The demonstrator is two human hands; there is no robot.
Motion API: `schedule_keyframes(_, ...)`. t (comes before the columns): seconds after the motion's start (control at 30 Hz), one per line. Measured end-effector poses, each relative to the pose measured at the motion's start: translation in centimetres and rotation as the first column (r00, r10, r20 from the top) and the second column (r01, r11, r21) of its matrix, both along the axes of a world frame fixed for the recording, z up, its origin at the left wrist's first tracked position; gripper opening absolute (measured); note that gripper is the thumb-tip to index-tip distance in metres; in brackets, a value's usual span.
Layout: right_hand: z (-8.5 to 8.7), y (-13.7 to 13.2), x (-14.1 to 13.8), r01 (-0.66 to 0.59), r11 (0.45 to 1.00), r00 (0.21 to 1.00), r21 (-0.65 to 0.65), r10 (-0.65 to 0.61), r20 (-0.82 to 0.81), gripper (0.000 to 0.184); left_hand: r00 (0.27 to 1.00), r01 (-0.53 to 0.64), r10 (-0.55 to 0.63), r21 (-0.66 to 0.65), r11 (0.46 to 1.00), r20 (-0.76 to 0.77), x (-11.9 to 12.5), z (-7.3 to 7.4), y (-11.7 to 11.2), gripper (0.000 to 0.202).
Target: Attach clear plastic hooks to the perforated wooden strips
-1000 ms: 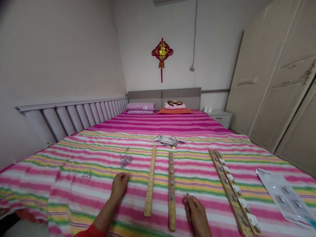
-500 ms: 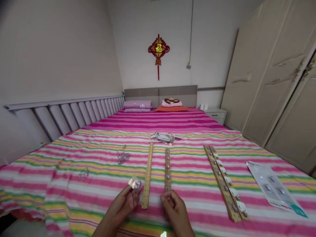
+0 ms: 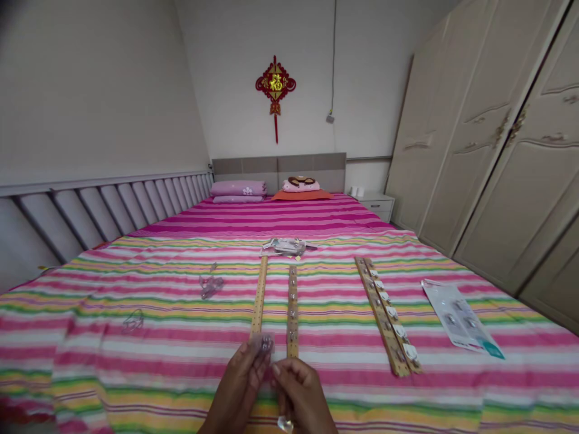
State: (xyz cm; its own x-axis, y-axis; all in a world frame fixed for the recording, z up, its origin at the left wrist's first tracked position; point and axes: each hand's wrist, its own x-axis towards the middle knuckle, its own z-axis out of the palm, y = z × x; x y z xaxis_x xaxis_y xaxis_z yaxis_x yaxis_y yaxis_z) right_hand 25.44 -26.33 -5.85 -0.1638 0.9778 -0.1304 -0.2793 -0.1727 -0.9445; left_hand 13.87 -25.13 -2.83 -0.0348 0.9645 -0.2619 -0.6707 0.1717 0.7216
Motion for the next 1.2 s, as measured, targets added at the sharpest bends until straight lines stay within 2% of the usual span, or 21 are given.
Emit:
schedule_keyframes(0.07, -0.2, -0.2, -0.3, -0.04, 0.997, 0.994, -0.066, 0.032, -0.106, 0.045, 0.995, 0.018, -0.016, 0.02, 1.0, -0.097, 0.7, -0.7, -0.3, 0.035)
schedule_keyframes(0.13, -0.2, -0.5, -0.5, -0.028, 0.996, 0.984, -0.084, 0.013, -0.18, 0.045, 0.972, 0.018, -0.007, 0.044, 0.999, -0.234, 1.2, -1.3, -0.6, 0.035)
schedule_keyframes(0.2, -0.1, -0.7, -0.5, 0.008, 0.996, 0.977, -0.091, -0.028, -0.212, 0.045, 0.923, -0.024, 0.06, 0.098, 0.995, -0.38, 1.3, -1.4, -0.9, 0.031)
schedule_keyframes(0.3, 0.2, -1.0, -0.1, 0.09, 0.992, 0.971, -0.09, -0.107, -0.211, 0.045, 0.821, -0.092, 0.213, 0.245, 0.965, -0.53, 0.8, -0.6, -1.4, 0.019)
schedule_keyframes(0.37, 0.3, -1.1, 0.4, 0.14, 0.987, 0.966, -0.079, -0.153, -0.207, 0.045, 0.79, -0.101, 0.276, 0.327, 0.939, -0.548, 0.3, 0.0, -1.6, 0.011)
schedule_keyframes(0.43, 0.3, -1.2, 0.9, 0.151, 0.987, 0.968, -0.047, -0.157, -0.195, 0.044, 0.802, -0.078, 0.269, 0.353, 0.932, -0.534, -0.1, 0.3, -1.8, 0.009)
schedule_keyframes(0.57, 0.5, -1.2, 1.7, 0.154, 0.988, 0.979, 0.029, -0.149, -0.138, 0.042, 0.786, -0.017, 0.244, 0.374, 0.927, -0.568, -0.2, -0.1, -1.7, 0.008)
schedule_keyframes(0.63, 0.6, -1.2, 1.9, 0.18, 0.983, 0.976, 0.04, -0.173, -0.128, 0.04, 0.784, -0.024, 0.228, 0.339, 0.941, -0.577, 0.0, -0.4, -1.5, 0.01)
schedule_keyframes(0.73, 0.5, -1.1, 2.0, 0.203, 0.979, 0.975, 0.017, -0.201, -0.091, 0.041, 0.891, -0.04, 0.094, 0.13, 0.991, -0.444, 0.4, -0.7, -1.2, 0.025)
schedule_keyframes(0.8, 0.2, -1.0, 2.1, 0.216, 0.976, 0.975, 0.016, -0.215, -0.054, 0.047, 0.966, 0.038, -0.04, -0.016, 0.999, -0.254, 0.5, -0.6, -1.2, 0.031)
schedule_keyframes(0.83, 0.1, -1.0, 2.1, 0.218, 0.976, 0.975, 0.025, -0.217, -0.041, 0.049, 0.982, 0.095, -0.103, -0.057, 0.994, -0.161, 0.6, -0.5, -1.3, 0.031)
schedule_keyframes(0.93, 0.0, -1.0, 2.2, 0.19, 0.98, 0.981, 0.065, -0.188, -0.037, 0.049, 0.974, 0.227, -0.229, -0.095, 0.969, -0.006, 0.6, -0.3, -1.7, 0.03)
schedule_keyframes(1.07, 0.3, -1.1, 2.1, 0.164, 0.966, 0.982, 0.197, -0.179, 0.06, 0.048, 0.967, 0.254, -0.25, -0.088, 0.963, 0.046, 0.5, -0.2, -1.9, 0.029)
schedule_keyframes(1.2, 0.5, -1.3, 1.9, 0.188, 0.871, 0.915, 0.454, -0.324, 0.242, 0.046, 0.97, 0.238, -0.23, -0.105, 0.965, 0.081, 0.4, -0.3, -1.7, 0.025)
